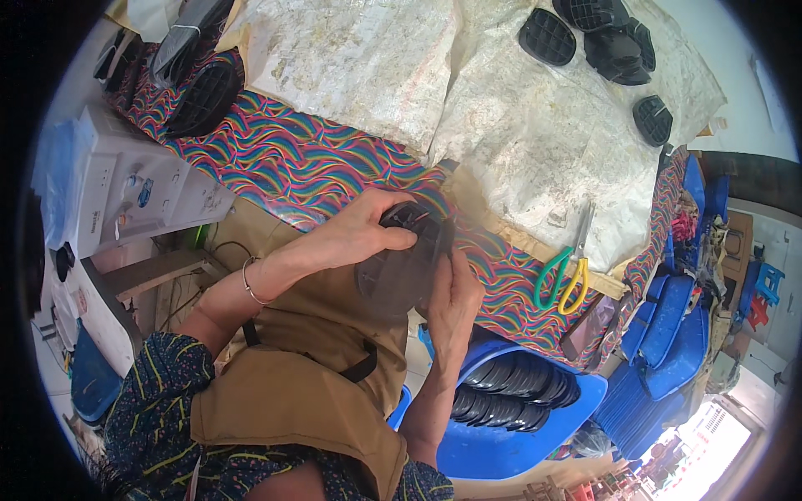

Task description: The person assembles black shoe components by hand at a workbench. They pick up a sole and an upper part, align them, and press them together. They repeat this process with additional parts, placing the assembled units on the table.

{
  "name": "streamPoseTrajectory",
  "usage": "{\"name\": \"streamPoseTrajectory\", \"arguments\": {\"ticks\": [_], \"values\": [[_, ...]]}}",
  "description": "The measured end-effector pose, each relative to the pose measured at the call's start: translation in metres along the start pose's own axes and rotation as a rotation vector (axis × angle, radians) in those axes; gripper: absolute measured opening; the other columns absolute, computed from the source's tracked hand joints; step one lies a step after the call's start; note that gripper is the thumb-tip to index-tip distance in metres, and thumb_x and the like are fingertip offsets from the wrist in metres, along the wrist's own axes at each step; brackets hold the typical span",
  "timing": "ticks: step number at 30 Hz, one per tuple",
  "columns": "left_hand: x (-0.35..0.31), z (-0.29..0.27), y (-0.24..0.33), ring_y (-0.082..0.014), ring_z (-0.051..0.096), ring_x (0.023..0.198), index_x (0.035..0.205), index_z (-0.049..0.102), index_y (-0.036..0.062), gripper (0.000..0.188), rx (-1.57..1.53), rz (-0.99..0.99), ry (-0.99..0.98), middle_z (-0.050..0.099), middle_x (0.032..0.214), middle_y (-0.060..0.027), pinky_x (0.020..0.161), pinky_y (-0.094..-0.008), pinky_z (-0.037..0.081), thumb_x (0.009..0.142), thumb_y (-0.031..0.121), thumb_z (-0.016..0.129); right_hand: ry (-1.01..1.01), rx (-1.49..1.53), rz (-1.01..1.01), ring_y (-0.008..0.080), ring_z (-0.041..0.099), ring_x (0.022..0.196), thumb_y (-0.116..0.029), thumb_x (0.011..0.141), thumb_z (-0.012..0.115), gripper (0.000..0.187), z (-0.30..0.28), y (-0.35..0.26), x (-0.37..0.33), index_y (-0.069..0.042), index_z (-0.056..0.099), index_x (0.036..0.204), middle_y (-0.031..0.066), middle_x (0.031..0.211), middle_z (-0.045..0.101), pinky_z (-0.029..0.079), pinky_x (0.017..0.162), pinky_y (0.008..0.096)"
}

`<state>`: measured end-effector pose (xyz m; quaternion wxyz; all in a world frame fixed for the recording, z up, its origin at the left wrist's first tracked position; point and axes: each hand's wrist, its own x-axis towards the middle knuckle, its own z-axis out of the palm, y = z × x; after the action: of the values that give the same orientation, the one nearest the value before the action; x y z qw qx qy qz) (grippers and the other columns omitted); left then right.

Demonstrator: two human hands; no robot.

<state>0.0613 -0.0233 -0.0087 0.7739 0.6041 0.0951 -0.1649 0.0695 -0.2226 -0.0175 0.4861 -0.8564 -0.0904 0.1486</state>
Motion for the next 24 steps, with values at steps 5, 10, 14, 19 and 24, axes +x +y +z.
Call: {"name": "streamPoseTrajectory", "arguments": {"ticks": [5,10,14,19,24], "values": [[0.002,0.000,0.002,-0.0048,0.056,0.080,0.110,0.066,-0.0038,0.027,0.054,0.000,-0.014,0.066,0.088,0.0003,0.070,-0.0247,0.047,0.084,0.002,0.062,-0.015,0.065,0.084,0.0149,0.048,0.064,-0.009,0.099,0.050,0.024,-0.001,-0.008,0.000,0.005,0.061,0.115,0.0124,0.070,0.054,0.041,0.059,0.0316],[0.004,0.001,0.001,-0.0047,0.057,0.079,0.111,0.067,-0.0036,0.028,0.041,-0.024,-0.007,0.067,0.086,0.0002,0.069,-0.0248,0.047,0.084,0.001,0.061,-0.008,0.032,0.010,0.0082,0.048,0.056,-0.009,0.102,0.048,0.021,0.001,-0.006,-0.002,0.002,0.061,0.115,0.0040,0.070,0.055,0.039,0.048,0.0256],[0.006,0.002,-0.002,-0.0052,0.057,0.078,0.112,0.067,-0.0027,0.029,0.056,-0.022,0.020,0.067,0.086,-0.0002,0.068,-0.0250,0.047,0.084,0.001,0.061,-0.003,-0.069,-0.078,0.0059,0.050,0.053,-0.008,0.103,0.047,0.021,0.001,-0.001,-0.003,0.001,0.061,0.116,0.0016,0.068,0.056,0.040,0.045,0.0249],[0.003,0.008,-0.006,-0.0092,0.059,0.068,0.094,0.068,-0.0049,0.018,0.051,0.078,0.144,0.065,0.074,-0.0054,0.062,-0.0299,0.047,0.079,0.002,0.062,0.015,-0.176,-0.211,0.0082,0.050,0.053,-0.003,0.101,0.046,0.023,0.000,-0.008,-0.010,0.001,0.061,0.118,0.0031,0.067,0.054,0.040,0.049,0.0267],[-0.006,0.014,-0.002,-0.0089,0.058,0.067,0.090,0.068,-0.0045,0.014,0.077,0.175,0.209,0.064,0.072,-0.0042,0.061,-0.0294,0.046,0.078,0.002,0.064,0.019,-0.153,-0.197,0.0079,0.048,0.053,-0.001,0.099,0.048,0.023,-0.005,-0.015,-0.029,0.001,0.061,0.118,0.0023,0.066,0.053,0.039,0.050,0.0255]]}}
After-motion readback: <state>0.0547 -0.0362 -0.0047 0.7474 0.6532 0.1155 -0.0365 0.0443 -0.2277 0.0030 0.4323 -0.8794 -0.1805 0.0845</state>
